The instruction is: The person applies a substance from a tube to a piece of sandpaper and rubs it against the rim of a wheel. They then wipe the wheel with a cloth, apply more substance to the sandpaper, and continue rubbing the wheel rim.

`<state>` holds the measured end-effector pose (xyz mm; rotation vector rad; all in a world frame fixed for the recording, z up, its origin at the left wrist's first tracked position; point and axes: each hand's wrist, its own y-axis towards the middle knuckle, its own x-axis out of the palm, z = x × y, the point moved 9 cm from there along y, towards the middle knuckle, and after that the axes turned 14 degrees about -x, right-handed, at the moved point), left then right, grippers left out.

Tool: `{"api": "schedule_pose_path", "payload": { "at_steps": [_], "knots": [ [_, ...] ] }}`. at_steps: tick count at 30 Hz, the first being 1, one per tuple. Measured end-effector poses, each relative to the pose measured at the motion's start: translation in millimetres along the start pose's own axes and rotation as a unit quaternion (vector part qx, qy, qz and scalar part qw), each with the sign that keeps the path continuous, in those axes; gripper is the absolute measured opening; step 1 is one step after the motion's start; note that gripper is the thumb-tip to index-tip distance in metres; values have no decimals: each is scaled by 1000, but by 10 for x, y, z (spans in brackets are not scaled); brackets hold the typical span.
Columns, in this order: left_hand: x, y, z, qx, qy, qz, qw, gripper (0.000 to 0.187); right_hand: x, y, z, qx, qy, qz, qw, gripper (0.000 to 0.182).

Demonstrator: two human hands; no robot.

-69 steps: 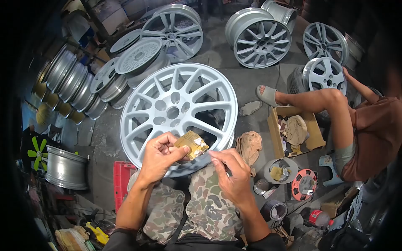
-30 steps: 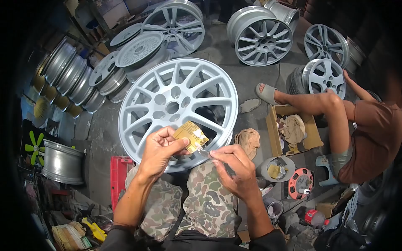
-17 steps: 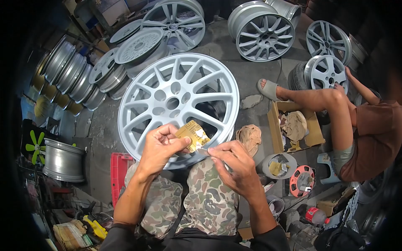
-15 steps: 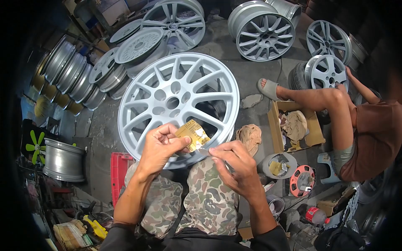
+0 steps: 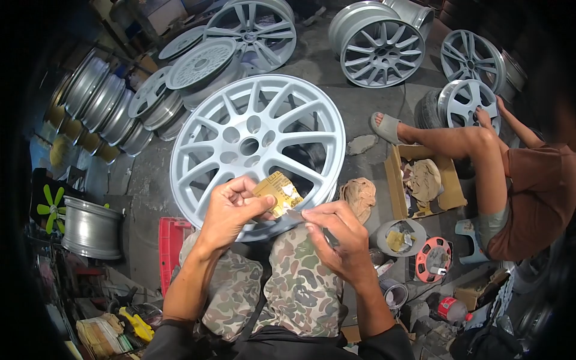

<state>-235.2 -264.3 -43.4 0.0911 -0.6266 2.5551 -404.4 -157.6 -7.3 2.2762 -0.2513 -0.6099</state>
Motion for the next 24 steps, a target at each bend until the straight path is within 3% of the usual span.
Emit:
{"api": "schedule_pose_path", "payload": {
  "at_steps": [10, 14, 16, 24],
  "knots": [
    [-78, 13, 30, 0, -75, -7, 997, 11, -4, -285, 243, 55, 10, -27, 998, 23],
    [-144, 8, 57, 11, -57, 28, 998, 10, -201, -673, 815, 167, 28, 43, 985, 22],
    [-119, 2, 96, 16, -51, 35, 998, 9, -146, -886, 1132, 219, 159, 133, 953, 24],
    [-122, 29, 67, 7, -20, 62, 998, 13, 51, -892, 1483, 216, 235, 186, 929, 27]
  ]
}}
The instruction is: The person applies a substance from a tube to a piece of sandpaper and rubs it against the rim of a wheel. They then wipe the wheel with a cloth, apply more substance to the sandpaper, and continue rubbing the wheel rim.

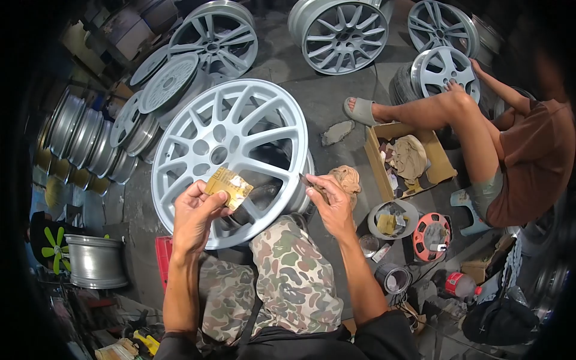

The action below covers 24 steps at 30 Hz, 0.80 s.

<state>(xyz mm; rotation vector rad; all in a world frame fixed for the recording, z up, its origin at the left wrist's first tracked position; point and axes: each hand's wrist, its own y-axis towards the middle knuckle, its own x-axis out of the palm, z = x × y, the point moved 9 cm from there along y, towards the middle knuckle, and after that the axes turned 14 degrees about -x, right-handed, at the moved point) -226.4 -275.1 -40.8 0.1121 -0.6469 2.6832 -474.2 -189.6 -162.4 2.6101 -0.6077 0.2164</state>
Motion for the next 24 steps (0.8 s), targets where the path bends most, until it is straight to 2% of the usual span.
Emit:
{"api": "schedule_pose_path", "payload": {
  "at_steps": [3, 6, 12, 14, 20, 24],
  "knots": [
    [-27, 6, -10, 0, 11, 12, 1000, 13, 39, -30, 97, -4, -13, -12, 1000, 29],
    [-15, 16, -4, -2, 10, 17, 1000, 12, 13, -82, 28, -48, -45, -15, 998, 29],
    [-27, 15, -1, -1, 11, 22, 1000, 12, -32, -27, -439, -82, -202, -57, 974, 28],
    [-25, 16, 1, 6, 12, 18, 1000, 12, -43, 63, -621, -125, -262, -59, 955, 29],
    [-24, -3, 9, 6, 37, 14, 999, 14, 94, 312, -819, -169, -298, -109, 933, 29],
    [-35, -13, 26, 11, 33, 15, 999, 14, 116, 333, -841, -161, -302, -138, 929, 29]
  ]
}}
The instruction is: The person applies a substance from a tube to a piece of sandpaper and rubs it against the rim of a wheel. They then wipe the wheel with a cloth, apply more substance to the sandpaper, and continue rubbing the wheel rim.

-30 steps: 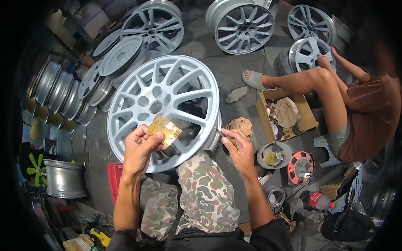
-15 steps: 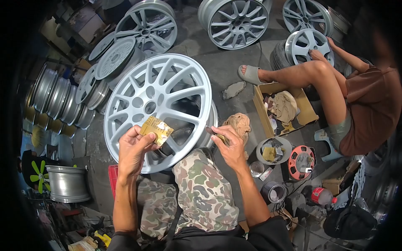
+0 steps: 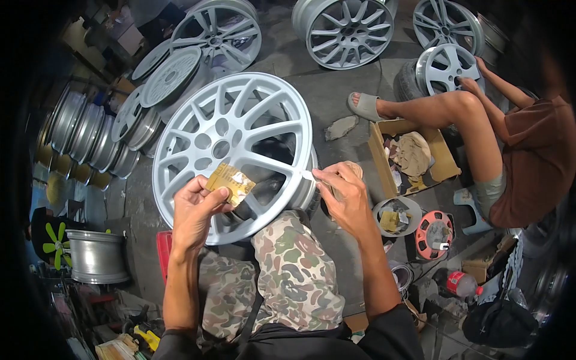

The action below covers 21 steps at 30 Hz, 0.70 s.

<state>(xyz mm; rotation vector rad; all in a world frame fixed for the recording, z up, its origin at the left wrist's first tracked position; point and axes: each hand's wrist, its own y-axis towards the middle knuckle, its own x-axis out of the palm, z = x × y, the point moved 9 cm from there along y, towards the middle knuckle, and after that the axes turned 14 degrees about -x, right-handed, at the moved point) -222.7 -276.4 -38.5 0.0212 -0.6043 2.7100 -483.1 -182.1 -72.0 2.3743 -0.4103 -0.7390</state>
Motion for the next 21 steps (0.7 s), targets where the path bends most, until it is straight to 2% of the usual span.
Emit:
{"api": "schedule_pose_path", "payload": {
  "at_steps": [6, 14, 21],
  "knots": [
    [7, -1, -18, -2, 11, -6, 1000, 15, 2, -128, 17, 14, 18, -13, 1000, 29],
    [9, 13, -37, -2, 10, -10, 1000, 14, 185, -266, 249, 57, 59, 57, 995, 28],
    [26, -3, -12, -2, 11, -8, 1000, 13, 89, -264, 80, 52, 46, 37, 997, 28]
  ]
}}
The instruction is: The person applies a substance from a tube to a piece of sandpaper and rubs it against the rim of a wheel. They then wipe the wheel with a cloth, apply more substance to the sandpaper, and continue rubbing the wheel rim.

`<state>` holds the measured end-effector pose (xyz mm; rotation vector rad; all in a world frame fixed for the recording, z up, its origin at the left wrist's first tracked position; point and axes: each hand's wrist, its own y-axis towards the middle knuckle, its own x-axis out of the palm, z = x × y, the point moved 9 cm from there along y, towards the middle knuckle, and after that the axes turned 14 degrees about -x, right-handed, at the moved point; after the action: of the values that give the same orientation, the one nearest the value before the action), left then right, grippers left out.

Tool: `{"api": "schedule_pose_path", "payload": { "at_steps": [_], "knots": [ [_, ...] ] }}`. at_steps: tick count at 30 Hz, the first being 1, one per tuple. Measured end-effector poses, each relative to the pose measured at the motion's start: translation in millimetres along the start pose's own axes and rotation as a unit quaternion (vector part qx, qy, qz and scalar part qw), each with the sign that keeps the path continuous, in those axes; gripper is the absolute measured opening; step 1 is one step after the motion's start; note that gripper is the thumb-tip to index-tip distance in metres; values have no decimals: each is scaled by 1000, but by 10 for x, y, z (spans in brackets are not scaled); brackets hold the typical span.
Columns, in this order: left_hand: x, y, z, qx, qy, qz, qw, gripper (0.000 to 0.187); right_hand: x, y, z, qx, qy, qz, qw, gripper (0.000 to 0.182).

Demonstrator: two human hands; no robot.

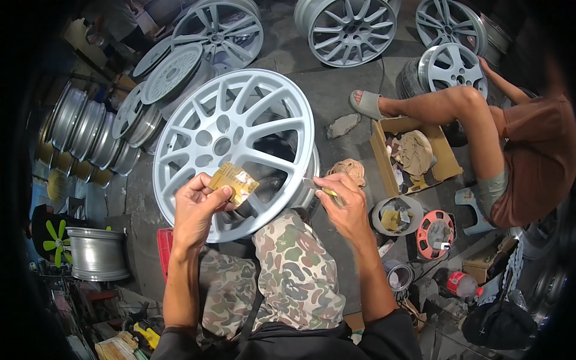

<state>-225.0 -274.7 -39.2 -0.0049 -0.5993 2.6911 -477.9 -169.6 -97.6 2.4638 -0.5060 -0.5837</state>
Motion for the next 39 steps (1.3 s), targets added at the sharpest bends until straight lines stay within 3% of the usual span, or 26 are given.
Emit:
{"api": "schedule_pose_path", "payload": {
  "at_steps": [11, 15, 20, 24, 26, 29, 39],
  "knots": [
    [-21, -9, 5, 4, -27, 2, 1000, 10, -78, 309, -248, -83, -116, -62, 988, 28],
    [13, -27, 39, 7, -24, 0, 1000, 11, -65, 230, -294, -66, -109, -77, 989, 27],
    [8, -14, 8, -3, -7, 5, 1000, 12, -85, 66, -36, 4, -19, -18, 1000, 24],
    [28, -17, 26, 2, -10, 9, 1000, 12, 82, -25, 228, -1, 12, 36, 999, 24],
    [-11, 6, -2, 6, -4, 8, 1000, 12, 263, -167, 447, 63, 130, 75, 987, 26],
    [-13, 8, -2, 4, -1, 7, 1000, 12, 331, -279, 460, 73, 148, 73, 984, 27],
    [-16, -7, -4, 5, 5, -6, 1000, 13, -55, 58, -116, -20, -60, 28, 998, 26]
  ]
}}
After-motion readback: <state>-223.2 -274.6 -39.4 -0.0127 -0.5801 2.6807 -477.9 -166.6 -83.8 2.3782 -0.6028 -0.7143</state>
